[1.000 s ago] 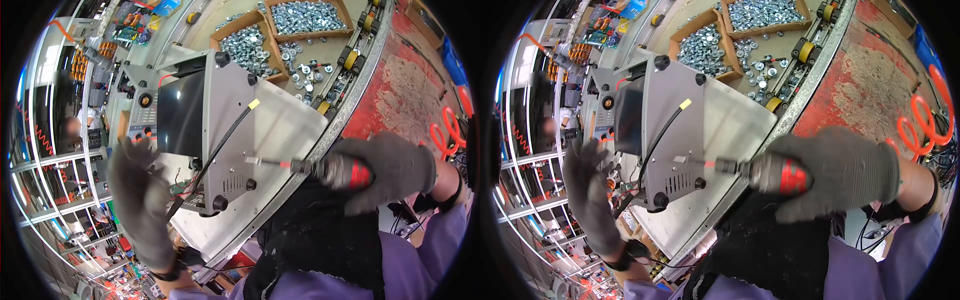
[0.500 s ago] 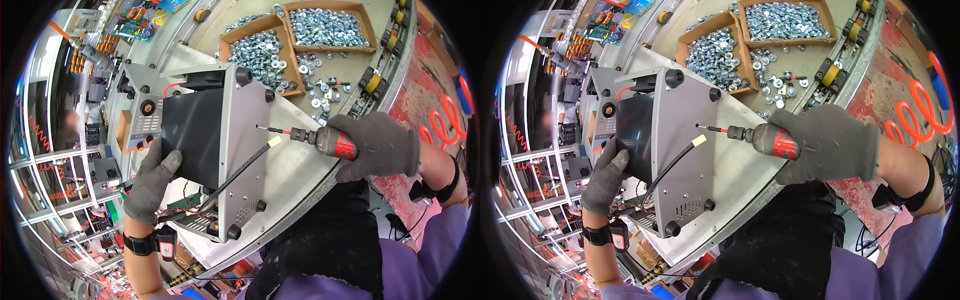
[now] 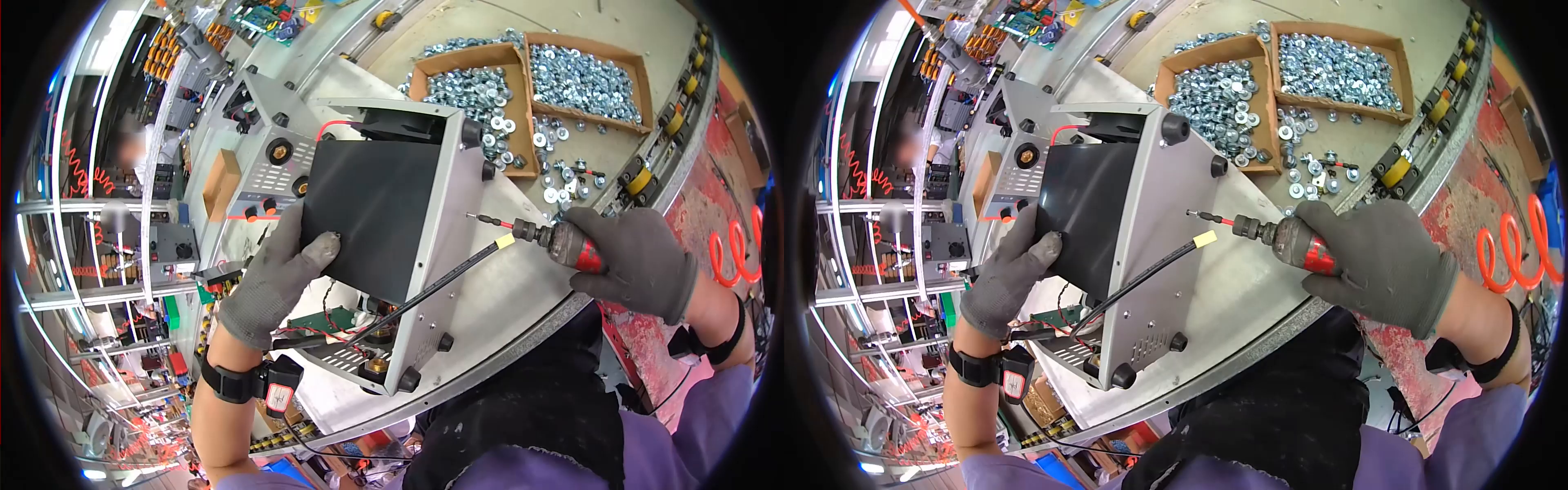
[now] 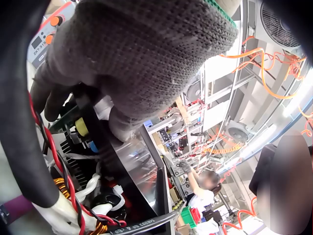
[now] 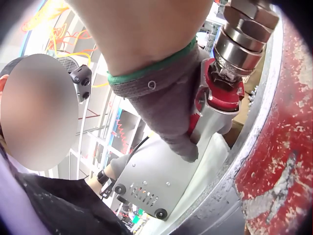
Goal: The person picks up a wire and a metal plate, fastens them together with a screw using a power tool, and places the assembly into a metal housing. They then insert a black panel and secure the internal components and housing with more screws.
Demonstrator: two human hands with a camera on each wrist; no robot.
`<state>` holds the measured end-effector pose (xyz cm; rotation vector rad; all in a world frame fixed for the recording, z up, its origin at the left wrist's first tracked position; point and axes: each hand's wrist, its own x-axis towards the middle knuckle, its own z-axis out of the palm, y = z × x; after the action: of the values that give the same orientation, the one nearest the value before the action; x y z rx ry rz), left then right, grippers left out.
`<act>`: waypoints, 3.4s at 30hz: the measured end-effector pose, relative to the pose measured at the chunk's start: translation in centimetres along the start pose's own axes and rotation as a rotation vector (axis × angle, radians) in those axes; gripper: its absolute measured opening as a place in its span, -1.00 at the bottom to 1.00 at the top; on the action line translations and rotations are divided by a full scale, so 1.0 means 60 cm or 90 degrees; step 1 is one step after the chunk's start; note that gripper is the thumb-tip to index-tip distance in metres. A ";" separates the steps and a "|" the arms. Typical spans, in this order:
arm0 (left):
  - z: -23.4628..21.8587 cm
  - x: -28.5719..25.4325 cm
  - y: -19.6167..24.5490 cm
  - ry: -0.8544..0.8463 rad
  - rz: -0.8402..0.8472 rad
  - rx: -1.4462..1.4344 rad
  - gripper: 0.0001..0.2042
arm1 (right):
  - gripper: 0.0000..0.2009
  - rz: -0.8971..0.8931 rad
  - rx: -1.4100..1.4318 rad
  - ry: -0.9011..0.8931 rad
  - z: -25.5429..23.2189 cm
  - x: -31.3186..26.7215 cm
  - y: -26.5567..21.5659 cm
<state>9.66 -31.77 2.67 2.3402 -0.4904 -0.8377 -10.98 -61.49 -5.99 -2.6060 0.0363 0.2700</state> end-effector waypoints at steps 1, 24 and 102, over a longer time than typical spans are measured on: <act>-0.001 -0.001 -0.001 -0.002 -0.006 -0.007 -0.43 | -0.38 -0.008 0.000 0.013 0.001 0.001 0.001; 0.076 -0.187 -0.034 0.216 0.352 0.765 -0.82 | -0.37 -0.068 -0.168 0.111 0.012 0.021 -0.001; -0.080 0.034 -0.024 -0.181 0.098 0.133 -0.27 | -0.20 -0.010 -0.151 -0.015 -0.045 0.020 -0.033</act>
<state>14.56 -29.78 3.78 2.3407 -0.9039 -1.0962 -9.16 -61.09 -2.98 -2.8365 -0.0267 0.3154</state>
